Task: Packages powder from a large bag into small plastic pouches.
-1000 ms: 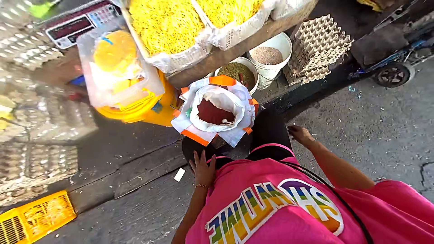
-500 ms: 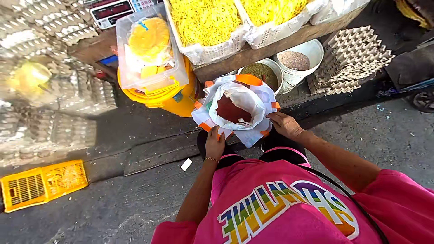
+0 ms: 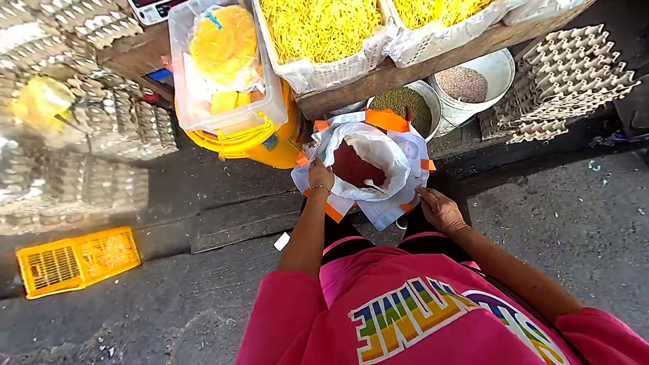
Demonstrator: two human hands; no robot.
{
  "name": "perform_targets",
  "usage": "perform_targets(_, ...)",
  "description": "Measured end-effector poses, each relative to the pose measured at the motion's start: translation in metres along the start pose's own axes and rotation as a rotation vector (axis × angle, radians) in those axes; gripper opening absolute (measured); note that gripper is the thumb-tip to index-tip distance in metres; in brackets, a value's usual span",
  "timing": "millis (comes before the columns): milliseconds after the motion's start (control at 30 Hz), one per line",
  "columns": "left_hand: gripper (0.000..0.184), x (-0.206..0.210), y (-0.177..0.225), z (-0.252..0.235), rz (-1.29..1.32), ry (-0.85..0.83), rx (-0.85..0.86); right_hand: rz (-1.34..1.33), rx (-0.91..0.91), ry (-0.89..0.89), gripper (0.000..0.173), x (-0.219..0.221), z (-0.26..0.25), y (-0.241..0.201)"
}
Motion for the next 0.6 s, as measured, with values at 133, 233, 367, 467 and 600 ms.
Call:
perform_targets(133,0.038,0.021,0.012,-0.011,-0.036,-0.106,0.066,0.022,0.016,-0.024,0.034,0.002,-0.003,0.007)
perform_targets(233,0.032,0.034,0.015,-0.019,-0.038,-0.174,0.118,0.032,0.016,-0.016,0.034,0.001,-0.007,0.01)
perform_targets(367,0.036,0.029,0.012,-0.04,0.123,-0.114,0.122,0.029,0.026,-0.018,0.034,0.002,-0.01,0.012)
perform_targets(467,0.045,0.014,0.007,-0.056,0.249,-0.042,-0.009,0.036,0.018,-0.001,0.034,0.001,-0.01,0.013)
perform_targets(600,0.047,0.012,-0.001,-0.075,0.167,-0.005,-0.147,0.066,0.007,0.017,0.036,-0.003,-0.013,0.012)
Point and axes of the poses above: each hand's wrist, its own z-axis away from the middle knuckle, its own x-axis out of the palm, y = z × x, the point moved 9 cm from there along -z, towards the middle knuckle, and after that the axes turned 5 degrees about -x, right-handed, at the moved point
